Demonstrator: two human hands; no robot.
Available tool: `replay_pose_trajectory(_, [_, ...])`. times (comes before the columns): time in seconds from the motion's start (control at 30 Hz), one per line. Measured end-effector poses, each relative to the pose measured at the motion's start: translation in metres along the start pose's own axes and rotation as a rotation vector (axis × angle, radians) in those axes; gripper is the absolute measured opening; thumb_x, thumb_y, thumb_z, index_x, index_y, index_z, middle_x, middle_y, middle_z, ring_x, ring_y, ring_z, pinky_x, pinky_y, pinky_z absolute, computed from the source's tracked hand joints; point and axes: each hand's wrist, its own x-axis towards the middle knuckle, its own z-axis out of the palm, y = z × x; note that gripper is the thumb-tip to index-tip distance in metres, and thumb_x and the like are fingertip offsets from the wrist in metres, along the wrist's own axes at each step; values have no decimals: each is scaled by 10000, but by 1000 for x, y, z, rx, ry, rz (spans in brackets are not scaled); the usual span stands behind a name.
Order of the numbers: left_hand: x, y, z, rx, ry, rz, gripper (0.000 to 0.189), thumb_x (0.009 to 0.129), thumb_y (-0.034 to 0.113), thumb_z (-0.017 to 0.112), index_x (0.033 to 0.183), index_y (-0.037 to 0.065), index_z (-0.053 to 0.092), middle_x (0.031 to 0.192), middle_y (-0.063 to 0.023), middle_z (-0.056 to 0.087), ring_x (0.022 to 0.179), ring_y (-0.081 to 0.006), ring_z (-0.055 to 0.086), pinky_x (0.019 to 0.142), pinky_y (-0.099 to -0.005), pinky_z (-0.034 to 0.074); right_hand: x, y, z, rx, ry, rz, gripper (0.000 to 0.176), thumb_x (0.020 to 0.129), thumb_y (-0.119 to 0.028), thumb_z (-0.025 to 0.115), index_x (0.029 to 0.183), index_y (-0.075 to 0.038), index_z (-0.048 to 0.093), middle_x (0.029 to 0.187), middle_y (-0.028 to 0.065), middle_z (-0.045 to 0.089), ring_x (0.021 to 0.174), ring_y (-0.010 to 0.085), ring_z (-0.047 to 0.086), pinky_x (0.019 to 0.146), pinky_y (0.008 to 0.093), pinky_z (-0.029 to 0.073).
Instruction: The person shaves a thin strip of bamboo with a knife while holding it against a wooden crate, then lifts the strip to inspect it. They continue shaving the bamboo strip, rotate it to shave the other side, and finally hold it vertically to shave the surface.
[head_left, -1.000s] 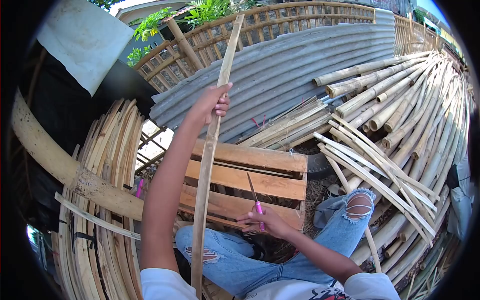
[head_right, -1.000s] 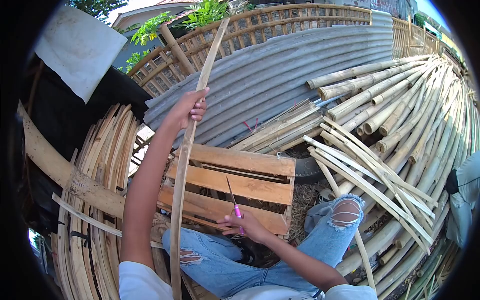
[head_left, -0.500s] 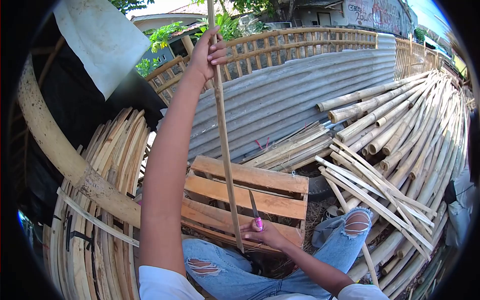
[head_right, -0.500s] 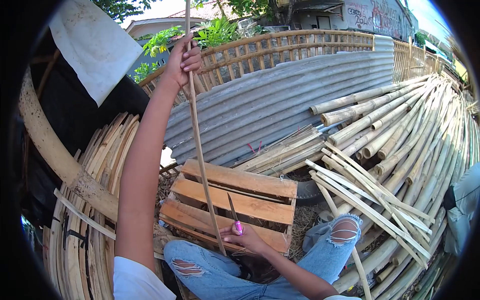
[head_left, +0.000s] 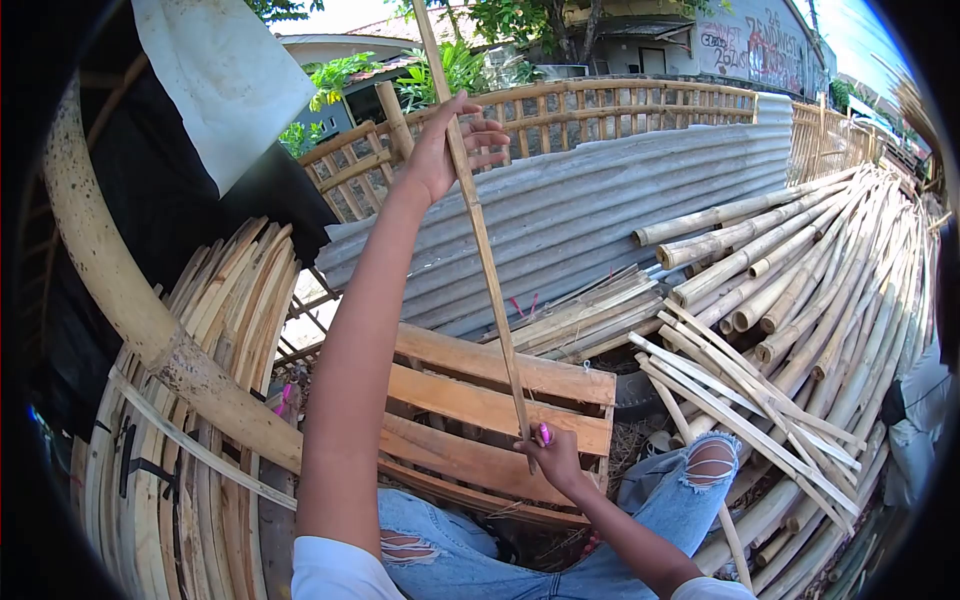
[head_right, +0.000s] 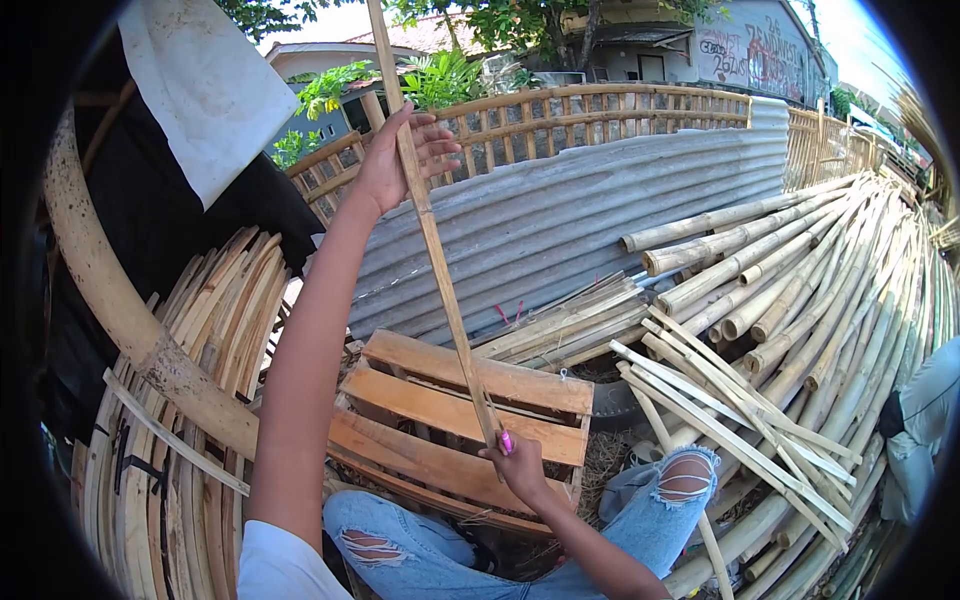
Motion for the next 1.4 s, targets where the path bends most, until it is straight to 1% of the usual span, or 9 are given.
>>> replay_pose_trajectory(0.33, [-8,-34,-10,25,157,46,504,900,521,451,1127,71,466,914,-129,611,814,-249,646,688,-399,554,13,-1,5,-264,147,-6,252,741,-75,733,661,11,510,563,70,560,533,112,534,523,288,427])
replay_pose_trajectory(0.43, [-8,-33,-12,-16,128,86,387,926,416,472,1094,68,479,913,-126,610,799,-247,650,682,-400,561,19,15,3,-308,37,50,284,761,-45,707,645,-8,450,701,95,642,662,129,613,588,283,485])
replay_pose_trajectory(0.53, [-13,-23,-8,161,231,105,266,892,259,582,1018,62,454,901,-118,606,788,-229,655,693,-371,574,36,30,-7,413,-178,196,360,787,47,631,655,-79,321,1118,212,610,1063,256,601,863,347,511])
replay_pose_trajectory(0.83, [-18,-27,-6,369,335,207,279,885,191,589,997,27,393,799,-124,597,682,-237,669,558,-331,588,53,44,-29,545,-307,391,350,804,73,594,664,-110,330,1161,220,585,1103,276,582,927,328,457])
replay_pose_trajectory(0.93, [-26,-32,1,440,402,233,263,876,147,593,995,15,399,753,-125,603,609,-231,664,485,-309,570,52,60,-30,595,-363,328,371,802,-6,653,675,-126,325,1147,177,609,1084,230,596,781,307,499])
replay_pose_trajectory(1.0, [-38,-36,13,506,447,243,257,875,133,592,993,10,399,728,-123,604,585,-224,662,463,-302,560,51,63,-32,189,-288,432,397,774,-64,707,678,-139,329,1093,158,640,1013,192,627,638,242,467])
replay_pose_trajectory(1.1, [-62,-49,32,678,526,242,232,877,103,579,983,-2,402,669,-113,596,545,-208,655,423,-286,535,49,25,-33,342,-123,335,411,751,-108,741,672,-146,340,1010,117,668,927,147,643,555,194,400])
replay_pose_trajectory(1.17, [-78,-76,35,653,529,375,211,878,82,565,975,-6,400,626,-93,578,496,-185,635,391,-285,514,55,26,-28,469,-69,299,380,767,-112,725,679,-138,356,983,109,665,896,146,643,601,217,448])
replay_pose_trajectory(1.4, [-131,-164,49,786,663,272,194,924,152,507,975,-16,423,594,-102,531,487,-211,547,453,-353,405,111,-60,-46,451,115,-4,257,790,-119,707,692,-52,479,970,127,642,821,123,584,754,281,490])
